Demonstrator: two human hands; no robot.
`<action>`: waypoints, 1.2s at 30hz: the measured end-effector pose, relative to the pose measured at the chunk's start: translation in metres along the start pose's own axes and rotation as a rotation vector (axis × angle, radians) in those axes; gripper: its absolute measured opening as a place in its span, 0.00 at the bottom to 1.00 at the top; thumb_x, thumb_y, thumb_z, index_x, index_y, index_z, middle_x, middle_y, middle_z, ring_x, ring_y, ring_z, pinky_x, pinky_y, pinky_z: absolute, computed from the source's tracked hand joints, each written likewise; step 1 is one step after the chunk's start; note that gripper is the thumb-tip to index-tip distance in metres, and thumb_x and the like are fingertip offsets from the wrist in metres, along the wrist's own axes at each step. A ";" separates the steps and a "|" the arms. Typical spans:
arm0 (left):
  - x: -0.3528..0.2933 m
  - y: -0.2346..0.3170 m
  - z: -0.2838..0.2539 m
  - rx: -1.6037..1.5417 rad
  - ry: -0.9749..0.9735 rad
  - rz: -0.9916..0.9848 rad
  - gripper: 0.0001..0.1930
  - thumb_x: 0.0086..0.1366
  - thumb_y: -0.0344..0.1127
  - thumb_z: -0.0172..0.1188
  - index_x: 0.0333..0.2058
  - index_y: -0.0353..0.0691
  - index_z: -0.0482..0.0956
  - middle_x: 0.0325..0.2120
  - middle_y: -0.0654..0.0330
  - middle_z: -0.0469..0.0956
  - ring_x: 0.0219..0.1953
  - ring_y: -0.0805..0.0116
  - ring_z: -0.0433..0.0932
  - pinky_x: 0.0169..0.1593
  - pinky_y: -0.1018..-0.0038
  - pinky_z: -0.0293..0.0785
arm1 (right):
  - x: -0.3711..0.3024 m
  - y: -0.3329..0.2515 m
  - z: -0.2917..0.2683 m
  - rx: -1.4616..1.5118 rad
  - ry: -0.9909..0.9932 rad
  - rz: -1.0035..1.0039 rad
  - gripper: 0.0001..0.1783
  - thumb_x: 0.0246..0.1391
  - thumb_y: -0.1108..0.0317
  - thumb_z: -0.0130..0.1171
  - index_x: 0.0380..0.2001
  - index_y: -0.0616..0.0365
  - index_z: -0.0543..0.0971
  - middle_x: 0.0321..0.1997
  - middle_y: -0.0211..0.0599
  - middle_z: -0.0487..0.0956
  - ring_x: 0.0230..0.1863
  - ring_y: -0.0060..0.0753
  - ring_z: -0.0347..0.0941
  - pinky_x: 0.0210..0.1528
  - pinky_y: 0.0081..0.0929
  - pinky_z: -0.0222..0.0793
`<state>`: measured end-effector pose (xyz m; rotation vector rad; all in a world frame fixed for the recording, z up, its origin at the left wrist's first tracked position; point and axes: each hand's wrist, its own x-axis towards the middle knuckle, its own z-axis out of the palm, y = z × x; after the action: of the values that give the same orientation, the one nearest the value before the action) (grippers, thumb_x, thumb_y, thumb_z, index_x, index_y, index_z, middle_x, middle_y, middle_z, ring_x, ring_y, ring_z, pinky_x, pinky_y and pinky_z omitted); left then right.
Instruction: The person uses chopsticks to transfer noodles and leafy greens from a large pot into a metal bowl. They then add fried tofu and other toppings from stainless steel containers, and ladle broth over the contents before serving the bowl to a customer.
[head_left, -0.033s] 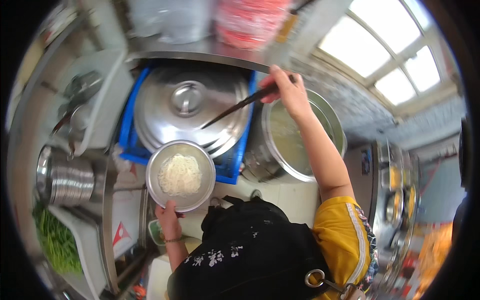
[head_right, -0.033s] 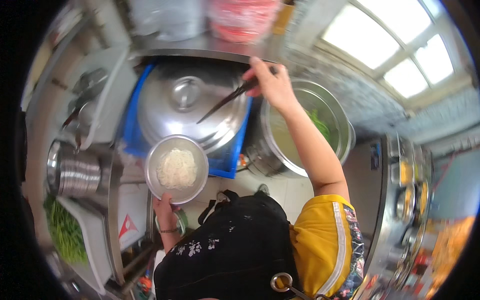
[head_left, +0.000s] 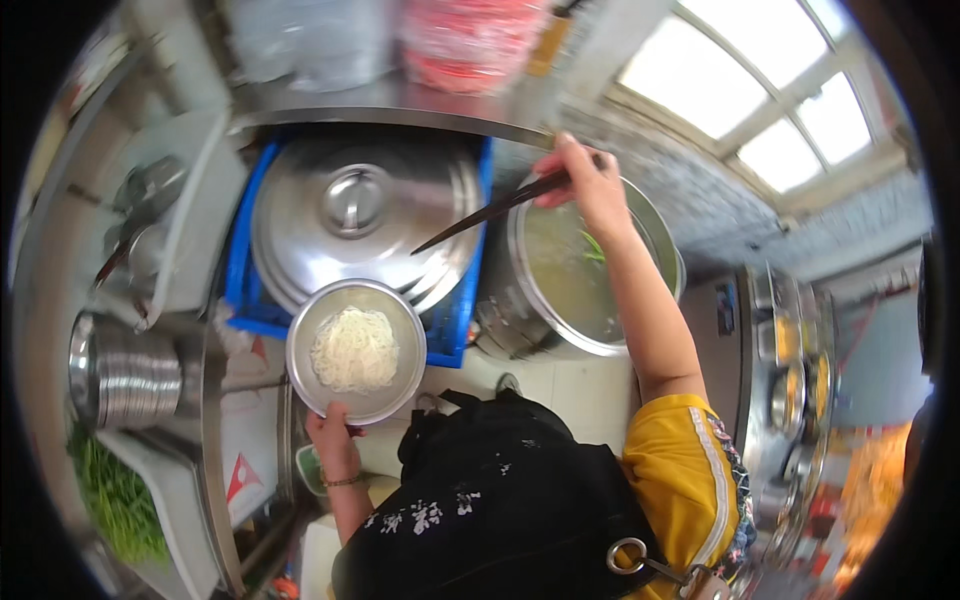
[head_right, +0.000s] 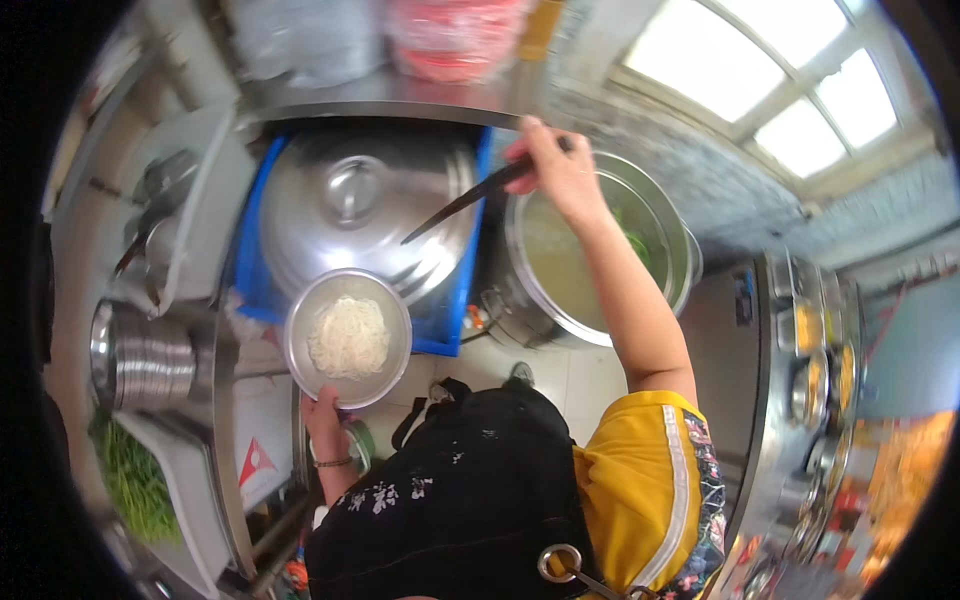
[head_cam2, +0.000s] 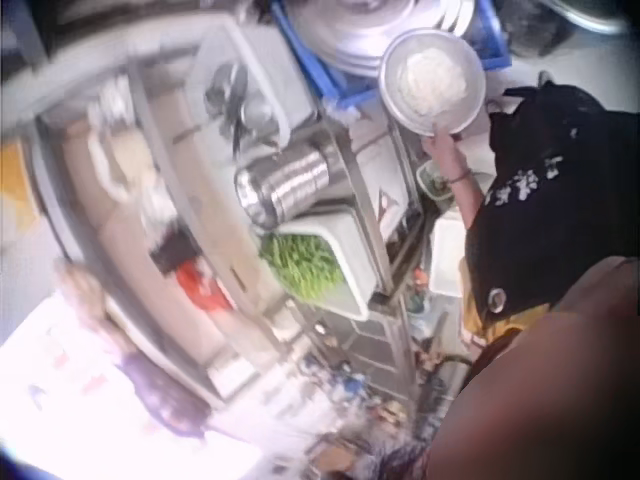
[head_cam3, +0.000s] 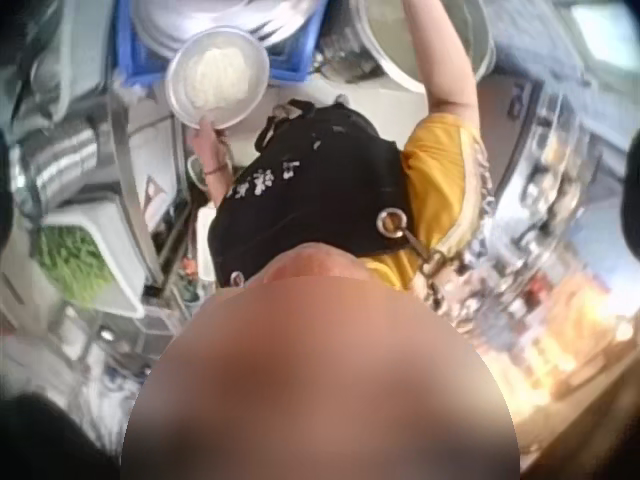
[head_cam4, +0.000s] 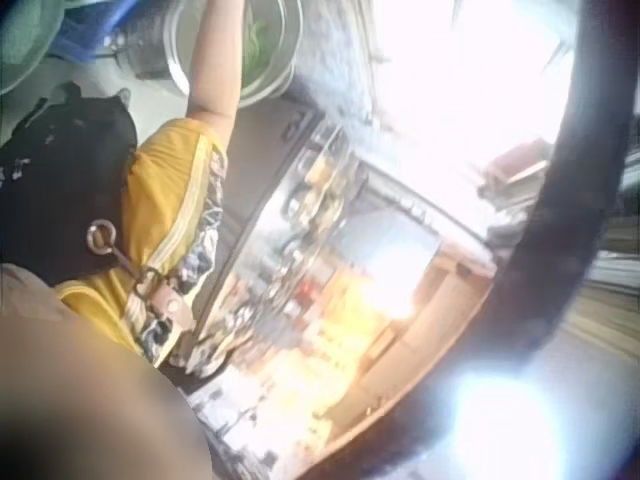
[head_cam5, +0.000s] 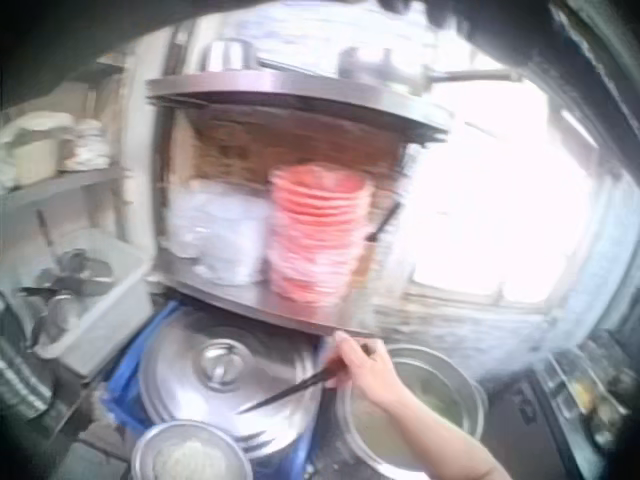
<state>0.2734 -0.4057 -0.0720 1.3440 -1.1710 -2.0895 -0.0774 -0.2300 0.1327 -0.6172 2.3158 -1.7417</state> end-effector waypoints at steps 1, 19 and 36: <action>0.002 0.002 0.011 0.034 -0.033 -0.020 0.11 0.56 0.30 0.54 0.38 0.36 0.72 0.27 0.60 0.76 0.16 0.71 0.73 0.15 0.77 0.69 | -0.013 0.013 -0.035 0.033 0.147 0.046 0.30 0.59 0.47 0.51 0.29 0.72 0.78 0.23 0.44 0.78 0.17 0.32 0.76 0.22 0.24 0.74; -0.088 -0.065 0.260 0.267 -0.315 -0.059 0.14 0.54 0.29 0.51 0.41 0.34 0.72 0.27 0.59 0.77 0.17 0.71 0.74 0.14 0.78 0.69 | -0.050 0.298 -0.378 -0.181 0.511 0.300 0.17 0.51 0.68 0.56 0.43 0.66 0.78 0.30 0.43 0.81 0.20 0.29 0.78 0.22 0.22 0.72; -0.125 -0.112 0.291 0.318 -0.278 -0.104 0.12 0.54 0.29 0.52 0.38 0.33 0.73 0.24 0.60 0.76 0.15 0.73 0.72 0.14 0.79 0.69 | -0.069 0.367 -0.414 0.547 0.621 0.554 0.14 0.56 0.68 0.53 0.33 0.74 0.73 0.29 0.55 0.77 0.24 0.44 0.78 0.27 0.38 0.81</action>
<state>0.0874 -0.1279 -0.0382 1.2978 -1.6387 -2.2919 -0.2532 0.2453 -0.0990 0.6746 1.8566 -2.2960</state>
